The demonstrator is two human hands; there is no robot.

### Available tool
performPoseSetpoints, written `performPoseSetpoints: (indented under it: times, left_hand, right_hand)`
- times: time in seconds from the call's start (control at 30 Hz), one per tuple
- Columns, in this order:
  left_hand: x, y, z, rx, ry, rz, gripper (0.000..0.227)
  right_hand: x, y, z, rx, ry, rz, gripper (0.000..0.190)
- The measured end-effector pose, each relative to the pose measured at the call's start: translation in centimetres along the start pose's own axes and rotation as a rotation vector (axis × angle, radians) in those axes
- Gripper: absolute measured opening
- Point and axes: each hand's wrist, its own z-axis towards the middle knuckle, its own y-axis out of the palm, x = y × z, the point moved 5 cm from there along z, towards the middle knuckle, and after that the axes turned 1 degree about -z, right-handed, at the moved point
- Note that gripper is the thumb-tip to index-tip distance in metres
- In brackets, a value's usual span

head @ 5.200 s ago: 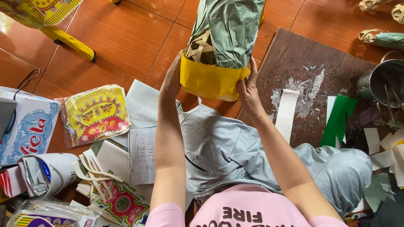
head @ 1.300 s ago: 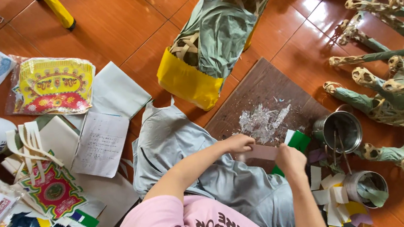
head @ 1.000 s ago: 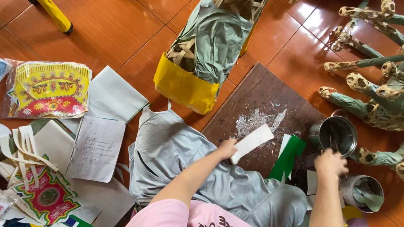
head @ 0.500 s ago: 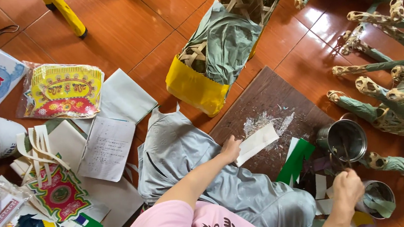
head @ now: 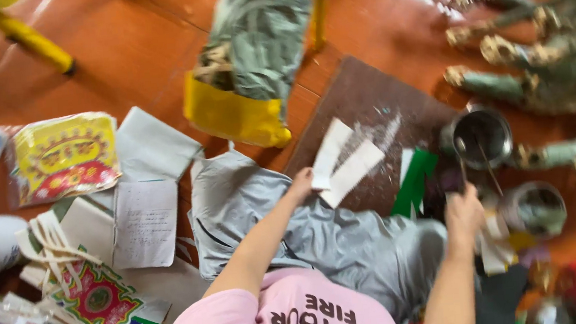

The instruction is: Applying colored paper and glue to a bamboo frame to construct a traditional craft figure.

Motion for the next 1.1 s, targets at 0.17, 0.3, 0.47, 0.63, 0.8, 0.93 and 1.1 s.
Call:
performPoseSetpoints:
  times: [0.17,0.3,0.47,0.63,0.8,0.93,1.1]
  left_hand:
    - [-1.4,-1.0,0.0,-0.071,-0.090,-0.067,0.037]
    - [0.0,-1.2,-1.3,-0.056,-0.170,-0.082,0.058]
    - [-0.2,-2.3,-1.1,-0.084,-0.197,0.034,0.058]
    - [0.8,-2.3,-2.2,-0.049,-0.291,0.009,0.055]
    - [0.1,-2.5,-2.4,-0.086,-0.326,-0.066,0.049]
    - [-1.3,-3.3,-2.0,-0.105,-0.314,-0.135,0.044]
    - [-1.2,-2.7,-3.0,-0.151,-0.358,-0.245,0.040]
  right_hand:
    - [-0.8,5.1,0.4,0.225,-0.065,0.449,0.028]
    - [-0.4,8.9,1.5,0.171,0.056,0.856,0.025]
    - [-2.0,8.8,1.0,-0.209,0.410,1.184,0.024]
    - [-0.8,13.4,2.4,-0.482,0.560,1.516,0.033]
    - [0.0,14.2,3.8,-0.447,0.469,1.551,0.038]
    - [-6.1,8.3,-0.1,-0.510,0.350,1.487,0.032]
    - [-12.1,10.7,-7.7,-0.639,-0.172,1.251,0.040]
